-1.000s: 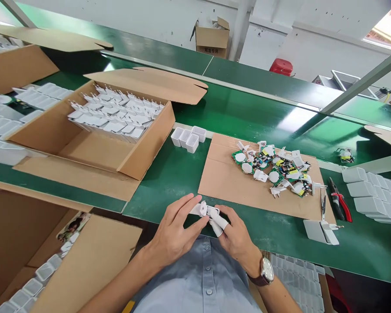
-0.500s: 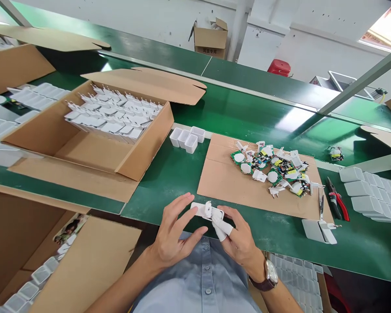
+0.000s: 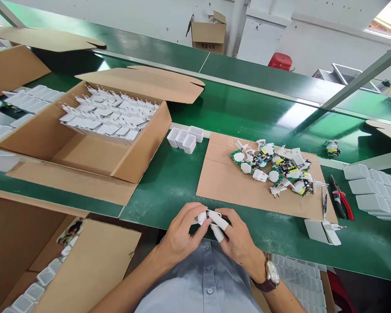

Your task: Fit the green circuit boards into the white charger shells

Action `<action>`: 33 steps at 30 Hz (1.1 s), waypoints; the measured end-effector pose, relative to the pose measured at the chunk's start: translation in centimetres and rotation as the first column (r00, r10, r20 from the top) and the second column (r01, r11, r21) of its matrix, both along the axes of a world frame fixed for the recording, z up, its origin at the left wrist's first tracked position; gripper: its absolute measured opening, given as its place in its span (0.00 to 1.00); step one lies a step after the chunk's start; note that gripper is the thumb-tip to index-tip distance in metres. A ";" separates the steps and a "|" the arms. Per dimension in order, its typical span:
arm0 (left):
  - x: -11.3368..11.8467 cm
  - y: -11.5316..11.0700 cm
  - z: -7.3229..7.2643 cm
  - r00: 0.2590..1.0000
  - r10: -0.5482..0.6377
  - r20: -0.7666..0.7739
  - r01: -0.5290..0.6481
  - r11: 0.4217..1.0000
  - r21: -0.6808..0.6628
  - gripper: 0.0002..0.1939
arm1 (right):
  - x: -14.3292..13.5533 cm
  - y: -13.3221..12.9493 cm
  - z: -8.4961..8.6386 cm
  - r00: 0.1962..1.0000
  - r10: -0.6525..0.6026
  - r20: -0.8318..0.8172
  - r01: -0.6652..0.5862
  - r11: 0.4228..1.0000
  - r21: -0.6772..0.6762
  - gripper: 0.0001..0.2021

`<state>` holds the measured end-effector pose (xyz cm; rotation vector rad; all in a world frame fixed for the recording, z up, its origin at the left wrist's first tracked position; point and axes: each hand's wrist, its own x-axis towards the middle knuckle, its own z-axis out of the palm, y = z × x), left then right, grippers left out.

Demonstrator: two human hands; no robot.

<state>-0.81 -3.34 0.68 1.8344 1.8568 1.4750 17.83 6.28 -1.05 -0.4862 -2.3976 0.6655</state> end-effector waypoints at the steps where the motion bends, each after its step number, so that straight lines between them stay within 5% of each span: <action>1: 0.0 0.0 -0.1 1.000 0.000 0.004 0.000 1.000 -0.004 0.13 | 0.1 -0.1 -0.1 0.999 -0.007 -0.035 0.007 1.000 -0.018 0.25; 6: -0.1 0.0 -0.2 1.000 0.003 0.018 -0.003 1.000 0.001 0.12 | 0.3 0.0 -0.7 0.995 -0.029 -0.100 0.019 0.995 -0.098 0.21; 12: -0.2 0.2 -0.3 1.000 -0.004 0.024 0.003 1.000 0.009 0.13 | 0.7 0.4 -0.4 0.993 -0.003 -0.116 -0.022 0.975 -0.220 0.30; 16: -0.4 0.2 -0.7 0.999 -0.011 0.049 0.010 1.000 0.022 0.12 | 0.1 0.0 -0.6 0.990 0.021 -0.142 -0.039 0.991 -0.125 0.26; 18: -0.4 0.1 -1.0 0.994 0.004 0.112 -0.002 1.000 -0.019 0.15 | -0.4 -0.4 -0.8 0.977 -0.040 -0.210 -0.012 0.970 -0.242 0.22; 20: -0.2 -0.1 -1.2 0.979 0.010 0.205 -0.002 0.999 -0.036 0.27 | -0.9 -0.7 -0.7 0.947 -0.173 -0.272 0.004 0.850 -0.527 0.18; 21: 0.0 -0.2 -1.1 0.970 -0.002 0.242 0.010 0.999 -0.031 0.34 | -1.1 -0.8 -0.5 0.924 -0.259 -0.282 -0.008 0.724 -0.690 0.15; 23: 0.5 -0.3 -0.9 0.966 -0.043 0.255 0.045 0.999 -0.004 0.41 | -1.4 -1.1 0.0 0.880 -0.402 -0.253 -0.088 0.385 -0.919 0.12; 24: 0.8 -0.3 -0.7 0.971 -0.058 0.233 0.059 0.998 0.001 0.38 | -1.6 -1.2 0.3 0.870 -0.438 -0.226 -0.138 0.225 -0.965 0.12; 26: 1.2 -0.3 -0.2 0.984 -0.052 0.168 0.052 0.999 0.007 0.31 | -2.0 -1.4 0.9 0.865 -0.464 -0.190 -0.212 0.005 -0.977 0.13; 29: 1.6 -0.1 0.2 0.995 -0.016 0.096 0.010 0.998 0.059 0.28 | -2.4 -1.9 1.3 0.860 -0.482 -0.168 -0.267 -0.146 -0.953 0.15; 33: 1.5 0.1 0.2 0.998 0.003 0.061 -0.009 0.996 0.094 0.29 | -2.5 -2.3 1.0 0.860 -0.482 -0.164 -0.277 -0.173 -0.945 0.16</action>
